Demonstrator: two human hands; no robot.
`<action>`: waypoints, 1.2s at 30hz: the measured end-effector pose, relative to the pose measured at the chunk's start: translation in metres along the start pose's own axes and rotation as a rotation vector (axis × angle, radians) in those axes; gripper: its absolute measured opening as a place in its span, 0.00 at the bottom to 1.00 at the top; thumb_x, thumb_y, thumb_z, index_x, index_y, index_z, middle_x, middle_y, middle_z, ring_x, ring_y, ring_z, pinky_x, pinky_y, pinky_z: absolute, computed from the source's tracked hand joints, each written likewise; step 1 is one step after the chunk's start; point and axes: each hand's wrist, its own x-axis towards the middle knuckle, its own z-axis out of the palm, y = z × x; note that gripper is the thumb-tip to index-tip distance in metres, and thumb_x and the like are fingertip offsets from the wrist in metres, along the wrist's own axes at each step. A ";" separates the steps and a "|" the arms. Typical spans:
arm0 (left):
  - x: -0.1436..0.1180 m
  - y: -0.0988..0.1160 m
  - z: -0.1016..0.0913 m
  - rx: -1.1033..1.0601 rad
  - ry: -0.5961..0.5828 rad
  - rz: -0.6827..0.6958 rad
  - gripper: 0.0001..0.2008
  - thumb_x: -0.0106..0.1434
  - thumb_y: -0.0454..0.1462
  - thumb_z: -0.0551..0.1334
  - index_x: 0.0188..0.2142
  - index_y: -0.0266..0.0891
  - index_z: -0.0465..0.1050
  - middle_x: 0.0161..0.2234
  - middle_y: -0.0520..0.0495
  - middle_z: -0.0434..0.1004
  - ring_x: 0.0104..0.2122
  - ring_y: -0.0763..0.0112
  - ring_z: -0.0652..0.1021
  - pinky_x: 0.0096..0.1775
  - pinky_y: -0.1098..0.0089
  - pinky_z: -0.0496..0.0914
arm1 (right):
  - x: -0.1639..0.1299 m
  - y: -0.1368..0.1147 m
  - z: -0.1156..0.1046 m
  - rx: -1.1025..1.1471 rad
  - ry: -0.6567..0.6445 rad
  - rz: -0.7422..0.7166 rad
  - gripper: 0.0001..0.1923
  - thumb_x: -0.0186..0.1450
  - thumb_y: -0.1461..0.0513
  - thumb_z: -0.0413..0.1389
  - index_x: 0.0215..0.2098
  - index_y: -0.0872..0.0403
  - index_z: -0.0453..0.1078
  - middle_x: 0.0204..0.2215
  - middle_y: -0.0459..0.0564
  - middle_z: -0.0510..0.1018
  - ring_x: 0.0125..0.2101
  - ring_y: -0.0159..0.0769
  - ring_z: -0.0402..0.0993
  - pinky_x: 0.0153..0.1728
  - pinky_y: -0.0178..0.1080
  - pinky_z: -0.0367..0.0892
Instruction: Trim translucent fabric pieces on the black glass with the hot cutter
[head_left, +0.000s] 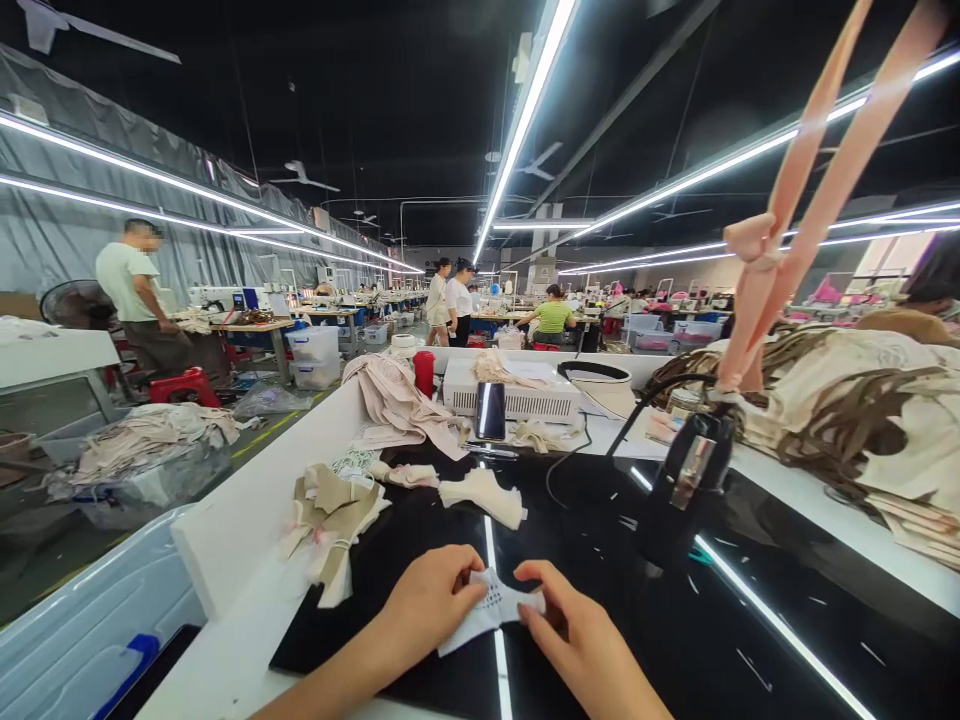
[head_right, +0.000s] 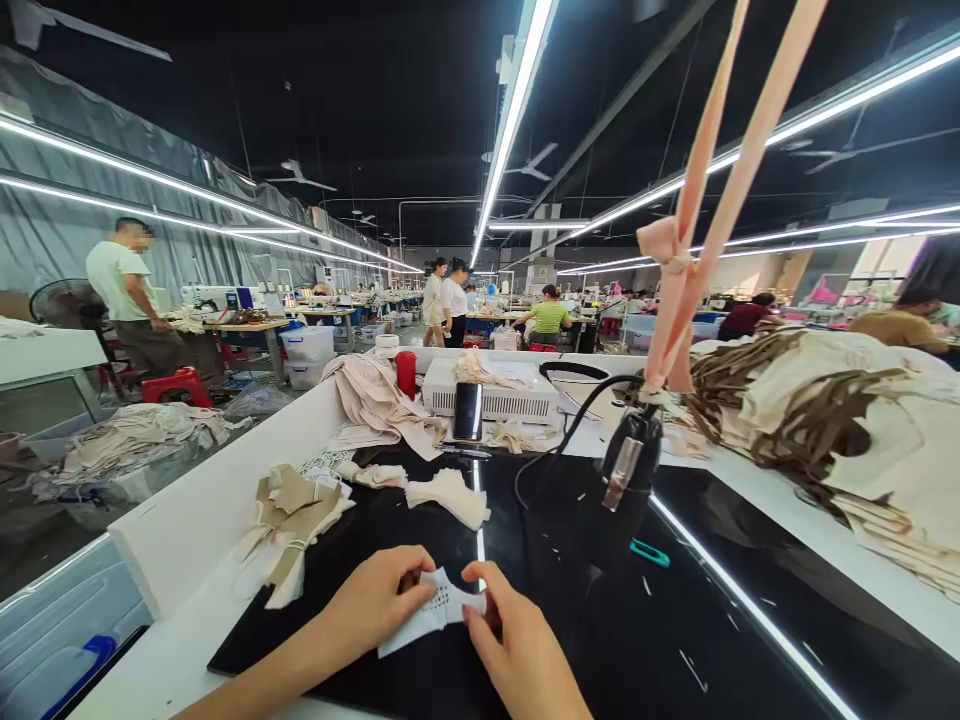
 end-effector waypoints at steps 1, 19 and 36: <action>-0.002 0.000 0.000 0.065 0.022 0.027 0.08 0.61 0.32 0.66 0.41 0.40 0.75 0.32 0.53 0.73 0.34 0.67 0.73 0.39 0.68 0.66 | 0.000 0.001 0.000 -0.132 -0.001 -0.057 0.11 0.66 0.56 0.55 0.44 0.47 0.74 0.28 0.45 0.77 0.29 0.40 0.75 0.34 0.42 0.72; -0.004 -0.021 0.029 0.508 0.093 0.432 0.06 0.66 0.27 0.64 0.38 0.40 0.73 0.41 0.52 0.77 0.41 0.67 0.76 0.43 0.68 0.72 | 0.199 -0.014 -0.024 -0.851 0.114 -0.239 0.15 0.71 0.57 0.58 0.53 0.55 0.71 0.51 0.54 0.77 0.48 0.42 0.77 0.48 0.50 0.74; -0.007 -0.019 0.026 0.504 0.098 0.552 0.03 0.67 0.30 0.63 0.37 0.39 0.72 0.40 0.49 0.78 0.40 0.68 0.76 0.40 0.70 0.71 | 0.239 0.003 -0.019 -1.232 0.011 -0.162 0.15 0.71 0.57 0.58 0.54 0.55 0.71 0.52 0.54 0.76 0.47 0.42 0.77 0.47 0.49 0.75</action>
